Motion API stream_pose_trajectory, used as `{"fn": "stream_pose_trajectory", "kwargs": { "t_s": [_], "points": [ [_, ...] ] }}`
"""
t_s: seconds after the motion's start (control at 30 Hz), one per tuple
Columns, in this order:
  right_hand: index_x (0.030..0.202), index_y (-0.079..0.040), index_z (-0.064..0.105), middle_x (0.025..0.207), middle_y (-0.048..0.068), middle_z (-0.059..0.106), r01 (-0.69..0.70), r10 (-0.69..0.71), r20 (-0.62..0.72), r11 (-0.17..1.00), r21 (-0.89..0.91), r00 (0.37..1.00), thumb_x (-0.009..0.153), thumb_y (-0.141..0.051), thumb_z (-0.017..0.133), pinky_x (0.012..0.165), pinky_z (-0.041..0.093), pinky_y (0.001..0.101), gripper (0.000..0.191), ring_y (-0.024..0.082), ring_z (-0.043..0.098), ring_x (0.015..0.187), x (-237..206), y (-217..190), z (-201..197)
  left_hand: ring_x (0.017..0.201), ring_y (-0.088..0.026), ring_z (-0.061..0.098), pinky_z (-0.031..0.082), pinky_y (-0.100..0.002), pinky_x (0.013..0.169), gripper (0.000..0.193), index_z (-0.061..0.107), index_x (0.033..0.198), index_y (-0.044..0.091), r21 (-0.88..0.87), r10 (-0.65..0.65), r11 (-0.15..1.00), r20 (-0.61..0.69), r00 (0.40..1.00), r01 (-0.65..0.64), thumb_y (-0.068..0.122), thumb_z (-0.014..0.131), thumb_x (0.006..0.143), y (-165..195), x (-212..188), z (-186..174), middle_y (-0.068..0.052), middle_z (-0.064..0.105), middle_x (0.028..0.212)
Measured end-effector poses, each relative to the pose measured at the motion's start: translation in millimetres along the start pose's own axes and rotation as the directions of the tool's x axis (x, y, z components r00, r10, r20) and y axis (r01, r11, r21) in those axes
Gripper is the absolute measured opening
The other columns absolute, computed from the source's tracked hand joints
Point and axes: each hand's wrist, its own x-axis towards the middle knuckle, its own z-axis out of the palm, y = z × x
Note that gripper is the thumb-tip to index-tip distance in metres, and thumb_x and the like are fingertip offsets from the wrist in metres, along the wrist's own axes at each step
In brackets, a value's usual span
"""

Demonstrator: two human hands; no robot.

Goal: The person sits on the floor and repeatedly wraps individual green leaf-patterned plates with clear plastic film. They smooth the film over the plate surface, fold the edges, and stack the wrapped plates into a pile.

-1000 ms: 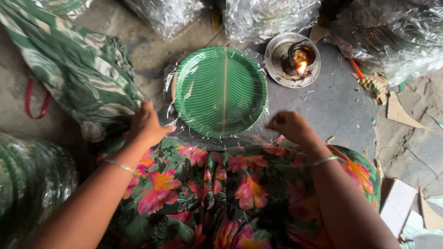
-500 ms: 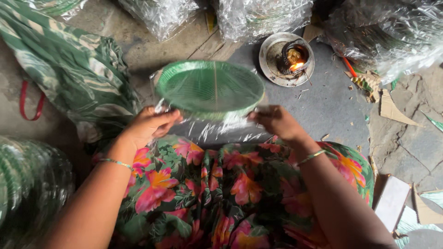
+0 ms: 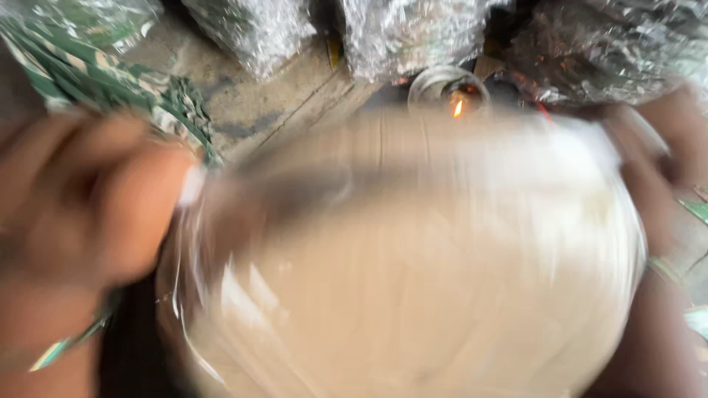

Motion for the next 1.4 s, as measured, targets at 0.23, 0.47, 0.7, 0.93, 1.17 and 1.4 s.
{"fn": "stream_pose_trajectory", "kwargs": {
  "t_s": [0.23,0.47,0.7,0.93,1.17,1.4],
  "points": [
    [0.102,0.002,0.06,0.075,0.009,0.06,-0.577,0.558,0.195,0.672,0.465,0.807,0.114,-0.03,0.049,0.062,0.043,0.0268,0.036,0.013,0.051,0.065,-24,134,152,0.076,-0.042,0.067,0.049,-0.052,0.063,0.008,0.06,0.114,0.006,0.054,-0.406,0.913,0.01,0.914,0.404,0.013,0.06,0.108,-47,-22,140,-0.016,0.07,0.087],
    [0.099,-0.005,0.068,0.081,0.002,0.069,-0.544,0.559,0.09,0.737,0.401,0.824,0.101,-0.026,0.06,0.064,0.052,0.0274,0.023,0.011,0.064,0.068,-29,140,128,0.095,-0.043,0.064,0.051,-0.051,0.081,0.014,0.058,0.103,0.009,0.171,-0.293,0.933,-0.153,0.944,0.318,0.007,0.062,0.09,-43,-27,183,-0.019,0.066,0.102],
    [0.089,0.0,0.069,0.098,0.011,0.069,-0.239,0.13,-0.301,0.902,-0.359,0.945,0.093,-0.017,0.08,0.075,0.057,0.0293,0.021,0.02,0.069,0.085,-28,184,135,0.1,-0.042,0.064,0.051,-0.049,0.079,0.01,0.061,0.107,0.005,-0.161,-0.516,0.83,0.137,0.845,0.533,0.013,0.063,0.101,-56,-14,290,-0.016,0.068,0.107],
    [0.114,0.001,0.074,0.096,0.007,0.077,-0.635,0.793,-0.251,0.599,0.488,0.555,0.097,-0.005,0.07,0.068,0.051,0.0207,0.019,0.008,0.069,0.082,-69,277,128,0.094,-0.042,0.066,0.052,-0.049,0.076,0.01,0.065,0.101,0.008,-0.169,-0.485,0.837,0.211,0.849,0.52,0.017,0.066,0.099,-46,11,370,-0.015,0.07,0.102],
    [0.101,0.005,0.071,0.089,0.007,0.074,-0.491,0.895,-0.33,0.442,0.751,0.301,0.088,0.005,0.073,0.068,0.061,0.0262,0.013,0.012,0.07,0.075,-79,307,125,0.093,-0.041,0.067,0.052,-0.051,0.075,0.013,0.068,0.1,0.009,-0.105,-0.496,0.828,0.317,0.808,0.55,0.022,0.065,0.098,-35,25,394,-0.015,0.072,0.102],
    [0.094,-0.004,0.063,0.088,0.006,0.075,-0.573,0.883,-0.282,0.46,0.678,0.375,0.09,0.001,0.076,0.068,0.059,0.0244,0.014,0.011,0.072,0.078,-65,288,120,0.099,-0.042,0.064,0.051,-0.051,0.081,0.01,0.066,0.104,0.007,-0.148,-0.478,0.831,0.302,0.825,0.536,0.016,0.065,0.1,-44,13,378,-0.018,0.066,0.107]
  ]
}}
